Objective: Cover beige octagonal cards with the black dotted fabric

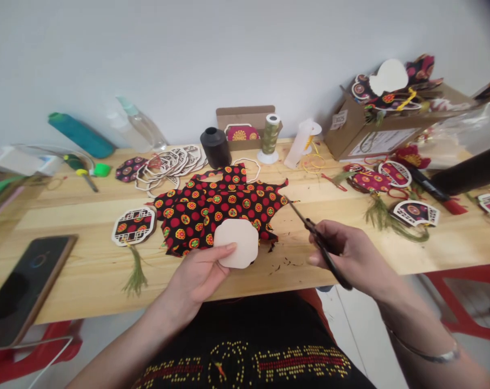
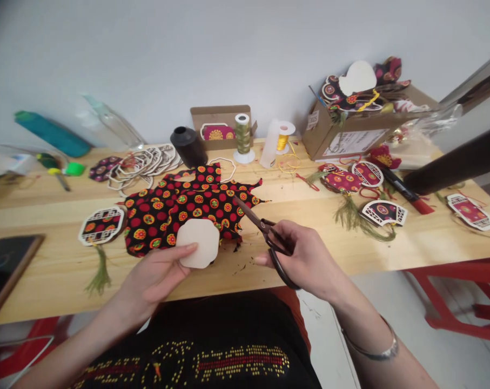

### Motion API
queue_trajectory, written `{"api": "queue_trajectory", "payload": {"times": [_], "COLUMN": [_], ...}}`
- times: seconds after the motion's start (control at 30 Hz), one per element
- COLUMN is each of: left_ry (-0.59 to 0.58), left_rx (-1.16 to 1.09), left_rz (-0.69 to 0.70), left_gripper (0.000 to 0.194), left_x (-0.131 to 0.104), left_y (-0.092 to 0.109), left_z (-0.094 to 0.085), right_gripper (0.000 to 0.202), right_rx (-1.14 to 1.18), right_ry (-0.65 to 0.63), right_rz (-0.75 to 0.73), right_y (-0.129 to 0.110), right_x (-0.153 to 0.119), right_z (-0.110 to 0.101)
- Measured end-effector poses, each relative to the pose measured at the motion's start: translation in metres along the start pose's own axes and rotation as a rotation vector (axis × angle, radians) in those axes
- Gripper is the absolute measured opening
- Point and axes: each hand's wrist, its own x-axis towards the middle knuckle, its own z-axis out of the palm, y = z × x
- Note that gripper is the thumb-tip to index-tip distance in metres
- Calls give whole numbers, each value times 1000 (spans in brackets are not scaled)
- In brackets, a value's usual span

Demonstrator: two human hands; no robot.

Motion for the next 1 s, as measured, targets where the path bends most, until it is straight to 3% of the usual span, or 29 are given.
{"api": "queue_trajectory", "payload": {"times": [0.1,0.2,0.3,0.37,0.43,0.47,0.57,0.7,0.77,0.83,0.93,1.0], "left_ry": [18,16,3,-22,-57,-73,-105,-128,-136,-126,-98,-105], "left_rx": [9,0,-8,-8,-4,-1,-2,-33,-54,-69,-82,-94], "left_rz": [-8,-6,-31,-50,-61,-65,-78,-88,-81,-82,-87,-88], "left_gripper": [53,48,39,32,26,24,22,25,27,32,40,43], "left_x": [-1,-1,-1,0,1,1,3,3,2,0,0,2], "left_y": [1,1,1,0,-2,-3,-7,-10,-9,-8,-6,-7], "left_z": [1,3,5,7,8,8,10,13,13,13,12,11], "right_gripper": [24,31,28,28,26,22,14,14,26,37,40,36], "right_rx": [-517,-810,-942,-949,-783,-614,-211,-128,-229,-251,-11,240], "right_ry": [214,288,331,506,637,608,365,312,289,185,-21,-76], "right_rz": [-19,3,-11,-142,-307,-356,-337,-197,-121,-24,120,182], "right_y": [16,37,46,39,24,16,-7,-18,-17,-15,-10,-9], "right_x": [12,24,27,24,19,17,17,16,13,10,8,9], "right_z": [-8,-20,-28,-25,-13,-3,31,65,71,74,77,80]}}
